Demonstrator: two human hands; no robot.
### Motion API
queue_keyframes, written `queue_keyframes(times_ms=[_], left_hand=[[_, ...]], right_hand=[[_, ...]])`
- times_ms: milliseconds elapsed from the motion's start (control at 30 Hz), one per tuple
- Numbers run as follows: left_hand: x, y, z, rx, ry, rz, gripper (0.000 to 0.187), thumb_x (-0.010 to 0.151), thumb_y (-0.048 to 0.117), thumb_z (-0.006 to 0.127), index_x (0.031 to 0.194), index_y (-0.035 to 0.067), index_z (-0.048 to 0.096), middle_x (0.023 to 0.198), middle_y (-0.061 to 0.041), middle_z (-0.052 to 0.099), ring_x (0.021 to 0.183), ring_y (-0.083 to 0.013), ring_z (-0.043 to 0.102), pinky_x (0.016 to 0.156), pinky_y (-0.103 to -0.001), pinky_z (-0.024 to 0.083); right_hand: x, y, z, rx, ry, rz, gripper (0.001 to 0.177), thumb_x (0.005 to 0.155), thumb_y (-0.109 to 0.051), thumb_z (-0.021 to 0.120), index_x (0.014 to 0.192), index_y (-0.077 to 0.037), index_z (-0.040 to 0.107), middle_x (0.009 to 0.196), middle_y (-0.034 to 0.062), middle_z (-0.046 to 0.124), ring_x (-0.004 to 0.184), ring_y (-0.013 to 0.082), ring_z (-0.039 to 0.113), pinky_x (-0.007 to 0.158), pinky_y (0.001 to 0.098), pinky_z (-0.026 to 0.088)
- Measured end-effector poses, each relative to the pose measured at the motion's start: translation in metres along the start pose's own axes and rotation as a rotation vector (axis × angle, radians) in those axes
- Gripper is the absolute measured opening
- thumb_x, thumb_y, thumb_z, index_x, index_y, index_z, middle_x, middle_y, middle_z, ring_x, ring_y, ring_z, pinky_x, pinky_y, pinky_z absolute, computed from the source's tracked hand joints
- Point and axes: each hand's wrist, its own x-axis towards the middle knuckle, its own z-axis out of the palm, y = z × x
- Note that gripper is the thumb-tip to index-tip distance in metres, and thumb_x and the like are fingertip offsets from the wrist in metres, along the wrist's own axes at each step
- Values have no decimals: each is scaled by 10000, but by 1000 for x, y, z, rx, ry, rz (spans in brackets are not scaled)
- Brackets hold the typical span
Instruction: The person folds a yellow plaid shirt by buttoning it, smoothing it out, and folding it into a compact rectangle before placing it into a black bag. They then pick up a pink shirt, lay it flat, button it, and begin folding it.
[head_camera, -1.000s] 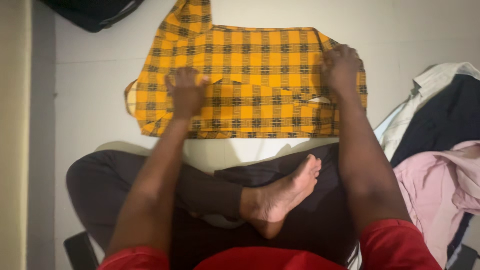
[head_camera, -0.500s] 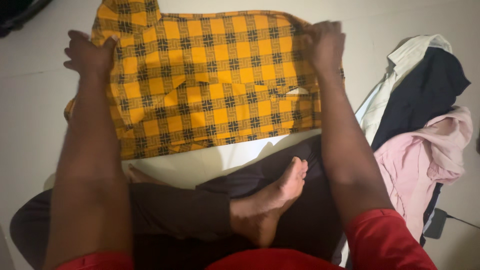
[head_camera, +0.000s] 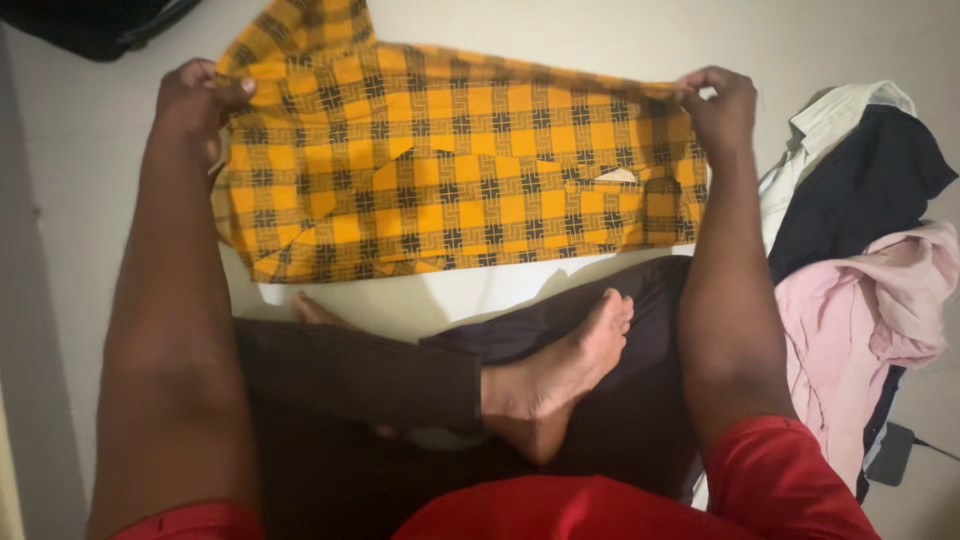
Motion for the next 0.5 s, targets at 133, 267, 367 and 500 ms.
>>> queue_keyframes(times_ms=[133,267,367,500], left_hand=[[-43,-4,-7,200,97,-121,254,895,26,801,967,103,570,939,-93,688,856,-190,715,763,-332,616],[-77,-42,-19,476,113,-159,298,835,7,826,972,56,566,899,-113,701,748,-212,676,572,-366,542],[-65,-95,-34,382,18,-135,235,832,-46,760,1009,30,627,938,-113,704,778,-211,676,637,-328,559],[-41,-137,-51,64,53,-118,113,965,45,569,1051,43,643,939,-91,712,796,-177,694,680,-306,575]], right_hand=[[-33,12,-35,284,-197,52,137,883,55,699,980,-37,728,933,105,741,736,141,703,687,322,584],[-53,28,-43,281,-405,134,162,826,42,732,966,-39,724,880,91,747,739,121,731,677,258,593],[-56,45,-39,208,-418,133,169,840,5,793,992,-7,722,885,103,742,753,136,697,684,263,553],[-48,64,-27,253,-400,121,255,800,43,761,1053,4,753,966,107,751,811,168,695,708,291,556]])
